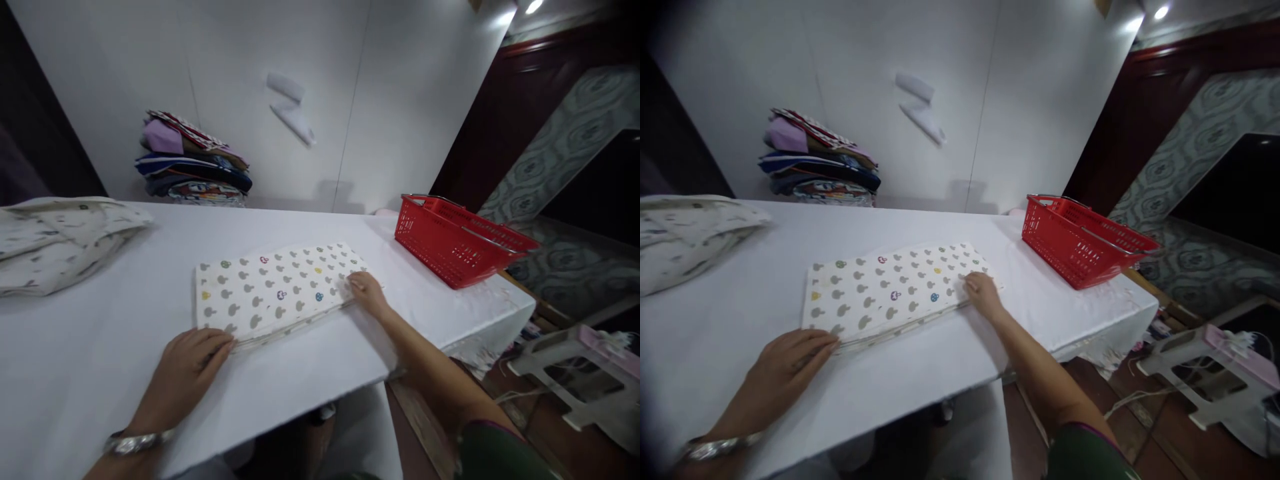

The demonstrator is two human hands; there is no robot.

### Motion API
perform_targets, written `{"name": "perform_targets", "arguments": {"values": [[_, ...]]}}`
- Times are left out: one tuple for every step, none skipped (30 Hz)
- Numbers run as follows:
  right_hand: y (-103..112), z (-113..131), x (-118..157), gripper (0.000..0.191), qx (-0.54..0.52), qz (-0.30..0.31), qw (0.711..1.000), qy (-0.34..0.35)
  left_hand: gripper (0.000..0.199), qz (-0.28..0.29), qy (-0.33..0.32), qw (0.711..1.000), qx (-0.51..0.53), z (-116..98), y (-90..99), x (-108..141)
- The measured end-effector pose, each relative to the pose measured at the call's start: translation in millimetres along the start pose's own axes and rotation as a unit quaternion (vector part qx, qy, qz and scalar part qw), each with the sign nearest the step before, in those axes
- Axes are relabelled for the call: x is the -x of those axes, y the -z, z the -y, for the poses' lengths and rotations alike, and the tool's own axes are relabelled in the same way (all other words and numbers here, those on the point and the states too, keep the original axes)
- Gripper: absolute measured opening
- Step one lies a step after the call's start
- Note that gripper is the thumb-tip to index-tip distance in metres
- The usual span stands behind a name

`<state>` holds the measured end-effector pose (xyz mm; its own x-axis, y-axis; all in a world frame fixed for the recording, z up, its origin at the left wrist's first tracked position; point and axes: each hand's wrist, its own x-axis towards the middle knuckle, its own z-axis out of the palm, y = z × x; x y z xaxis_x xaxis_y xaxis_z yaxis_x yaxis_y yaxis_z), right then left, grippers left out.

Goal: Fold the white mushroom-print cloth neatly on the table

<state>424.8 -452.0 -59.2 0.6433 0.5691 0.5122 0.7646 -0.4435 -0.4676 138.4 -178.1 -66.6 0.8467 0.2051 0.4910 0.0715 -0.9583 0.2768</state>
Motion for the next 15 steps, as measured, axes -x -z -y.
{"name": "perform_targets", "arguments": {"values": [[13.2,-16.5,-3.1,0.021,0.026,-0.004,0.995,-0.094,0.03,-0.013,0.0,1.0,0.007,-0.2,-0.3,-0.9],[25.3,-31.2,-5.4,0.022,0.049,0.002,0.982,-0.18,0.03,-0.023,0.0,1.0,0.012,-0.4,-0.7,-1.7],[35.5,-43.5,-6.8,0.021,0.064,0.006,0.971,-0.229,0.029,-0.033,0.001,0.999,0.017,-0.7,-1.2,-2.5],[43.4,-53.1,-7.6,0.021,0.074,0.019,0.96,-0.271,0.029,-0.039,0.002,0.999,0.021,-1.0,-1.6,-3.2],[49.0,-59.9,-7.9,0.021,0.077,0.035,0.951,-0.298,0.029,-0.042,0.006,0.999,0.025,-1.3,-1.9,-3.9],[52.3,-64.3,-8.1,0.023,0.075,0.054,0.944,-0.316,0.029,-0.043,0.009,0.999,0.028,-1.6,-2.1,-4.4],[53.8,-66.6,-8.5,0.026,0.07,0.075,0.936,-0.336,0.029,-0.043,0.011,0.999,0.03,-1.8,-2.2,-4.9],[54.0,-67.3,-9.4,0.029,0.064,0.097,0.928,-0.354,0.029,-0.043,0.012,0.999,0.031,-2.1,-2.1,-5.1],[53.3,-67.1,-11.0,0.031,0.058,0.116,0.92,-0.369,0.029,-0.039,0.01,0.999,0.032,-2.3,-2.0,-5.2],[52.3,-66.4,-13.5,0.033,0.054,0.132,0.913,-0.382,0.029,-0.035,0.009,0.999,0.031,-2.5,-1.7,-5.2],[51.1,-65.5,-16.7,0.034,0.054,0.146,0.906,-0.394,0.029,-0.032,0.008,0.999,0.03,-2.7,-1.4,-5.0],[50.0,-64.7,-20.5,0.035,0.056,0.157,0.899,-0.406,0.029,-0.03,0.009,0.999,0.028,-2.8,-1.1,-4.7],[49.1,-64.1,-24.7,0.037,0.061,0.167,0.892,-0.416,0.029,-0.028,0.009,0.999,0.027,-2.8,-0.9,-4.3],[48.4,-63.6,-29.0,0.037,0.067,0.175,0.885,-0.426,0.029,-0.026,0.009,0.999,0.027,-2.8,-0.8,-3.9],[48.0,-63.2,-33.1,0.037,0.073,0.182,0.879,-0.434,0.029,-0.025,0.008,0.999,0.028,-2.6,-0.9,-3.3]]}}
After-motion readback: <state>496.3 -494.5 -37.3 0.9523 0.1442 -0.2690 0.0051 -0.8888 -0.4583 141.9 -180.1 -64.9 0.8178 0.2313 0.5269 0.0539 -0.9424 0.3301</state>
